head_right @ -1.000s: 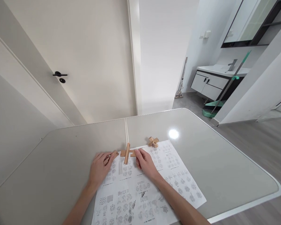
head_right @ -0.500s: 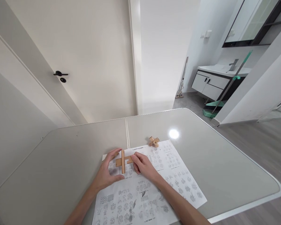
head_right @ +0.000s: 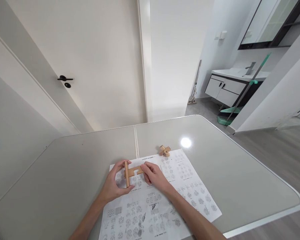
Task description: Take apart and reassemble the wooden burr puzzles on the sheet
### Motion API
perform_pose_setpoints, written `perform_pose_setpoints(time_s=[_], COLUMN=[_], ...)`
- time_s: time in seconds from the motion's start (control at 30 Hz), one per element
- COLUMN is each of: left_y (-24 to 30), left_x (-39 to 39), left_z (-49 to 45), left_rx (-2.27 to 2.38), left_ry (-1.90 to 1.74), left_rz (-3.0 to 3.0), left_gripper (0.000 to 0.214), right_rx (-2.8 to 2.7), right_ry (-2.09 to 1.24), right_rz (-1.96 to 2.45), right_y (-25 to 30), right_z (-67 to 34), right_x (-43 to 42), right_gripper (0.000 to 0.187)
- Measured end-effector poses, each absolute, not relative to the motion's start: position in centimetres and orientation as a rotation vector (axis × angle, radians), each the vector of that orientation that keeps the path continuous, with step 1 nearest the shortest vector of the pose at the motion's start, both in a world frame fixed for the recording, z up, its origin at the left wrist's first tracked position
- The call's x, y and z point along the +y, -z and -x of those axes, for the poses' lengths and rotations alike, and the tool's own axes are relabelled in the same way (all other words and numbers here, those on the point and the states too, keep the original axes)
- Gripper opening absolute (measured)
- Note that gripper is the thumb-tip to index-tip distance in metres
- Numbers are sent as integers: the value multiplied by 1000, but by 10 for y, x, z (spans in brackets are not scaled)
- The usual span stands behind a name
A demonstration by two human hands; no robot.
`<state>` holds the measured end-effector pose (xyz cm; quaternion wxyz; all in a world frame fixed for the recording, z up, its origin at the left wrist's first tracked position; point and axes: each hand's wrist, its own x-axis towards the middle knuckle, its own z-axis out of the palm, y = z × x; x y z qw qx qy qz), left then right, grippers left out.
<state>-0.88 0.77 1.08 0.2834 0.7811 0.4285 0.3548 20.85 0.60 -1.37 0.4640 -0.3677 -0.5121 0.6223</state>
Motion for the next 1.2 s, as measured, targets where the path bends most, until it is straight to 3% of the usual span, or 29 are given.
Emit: perform_pose_setpoints(time_s=[0.23, 0.4, 0.67, 0.8, 0.97, 1.07, 1.2], left_y=[-14, -3, 4, -5, -14, -15, -15], left_x=[19, 22, 22, 20, 19, 20, 22], left_z=[25, 26, 25, 26, 31, 33, 30], left_rx=[1278, 1433, 1259, 1161, 1144, 1193, 1292], left_ry=[-1023, -891, -586, -522, -571, -725, -934], left_rz=[-2031, -2187, -2581, -2700, -2735, -2687, -2578], left_gripper=[67, 85, 89, 73, 86, 75, 43], right_rx=[-999, -1104, -1146, -1242, -1584, -1672, -1697], right_ry=[-1394, -1289, -1281, -1237, -1236, -1281, -1085], right_rz=[1031, 1111, 1126, 1197, 1164, 1125, 1147], right_y=[16, 13, 9, 7, 6, 11, 18], right_z=[-222, -222, -222, -223, -217, -212, -212], right_x=[15, 13, 12, 11, 4, 0, 2], right_gripper=[49, 47, 43, 40, 32, 28, 29])
